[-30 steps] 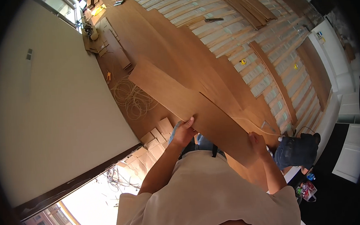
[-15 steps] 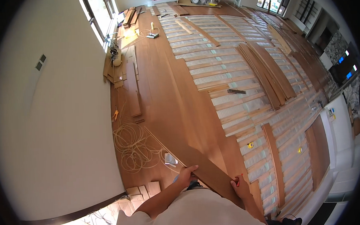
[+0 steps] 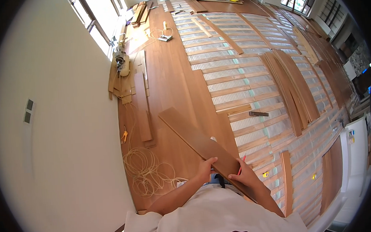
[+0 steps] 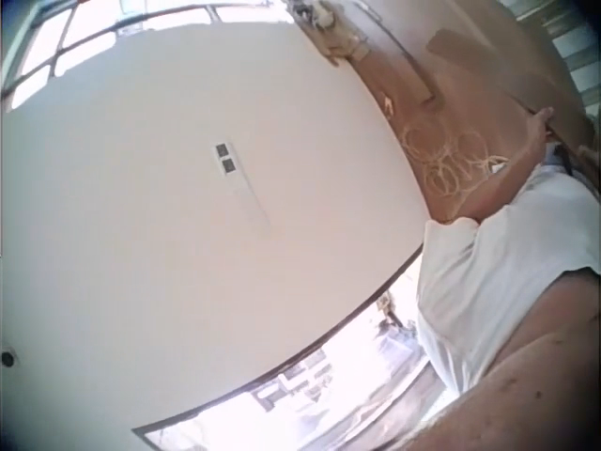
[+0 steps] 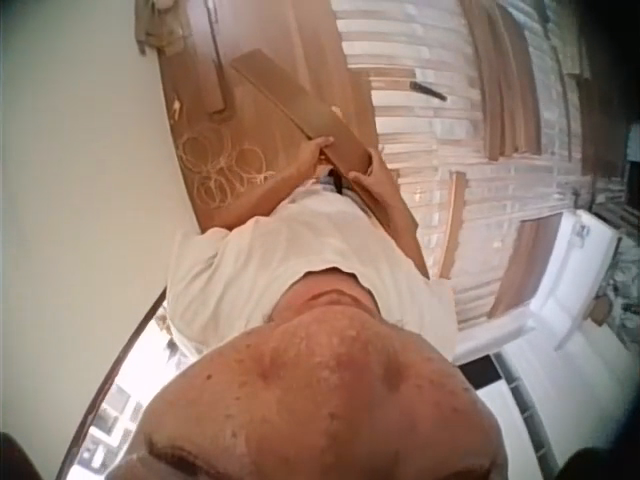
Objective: The person marks a wood floorboard with a red pen against a wall, carries it to a table saw, cuts the board to size, and returns to the work area to check the fit of the board in the floor installation.
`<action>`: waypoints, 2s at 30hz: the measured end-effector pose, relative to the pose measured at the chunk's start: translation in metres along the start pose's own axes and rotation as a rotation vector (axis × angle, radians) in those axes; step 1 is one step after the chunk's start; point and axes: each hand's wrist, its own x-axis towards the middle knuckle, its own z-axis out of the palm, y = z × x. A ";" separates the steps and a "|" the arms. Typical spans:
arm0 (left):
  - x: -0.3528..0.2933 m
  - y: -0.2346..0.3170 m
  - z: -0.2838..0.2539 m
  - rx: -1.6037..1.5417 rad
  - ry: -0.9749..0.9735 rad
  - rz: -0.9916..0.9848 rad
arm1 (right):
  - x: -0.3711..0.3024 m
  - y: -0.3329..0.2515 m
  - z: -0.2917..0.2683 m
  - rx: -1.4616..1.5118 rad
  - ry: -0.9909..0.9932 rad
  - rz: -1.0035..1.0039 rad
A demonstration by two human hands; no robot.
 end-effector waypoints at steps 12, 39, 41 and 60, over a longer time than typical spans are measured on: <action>0.160 0.278 0.014 -0.088 0.327 0.109 | 0.358 -0.143 -0.094 -0.452 -0.477 -0.158; 0.614 0.986 -0.092 -0.190 0.084 0.096 | 1.066 -0.464 -0.199 0.042 -0.071 -0.039; 0.641 1.055 -0.097 -0.038 0.065 0.143 | 1.123 -0.497 -0.212 -0.022 -0.046 -0.088; 0.874 1.260 -0.401 0.384 0.327 -0.157 | 1.561 -0.648 -0.291 0.167 0.170 0.174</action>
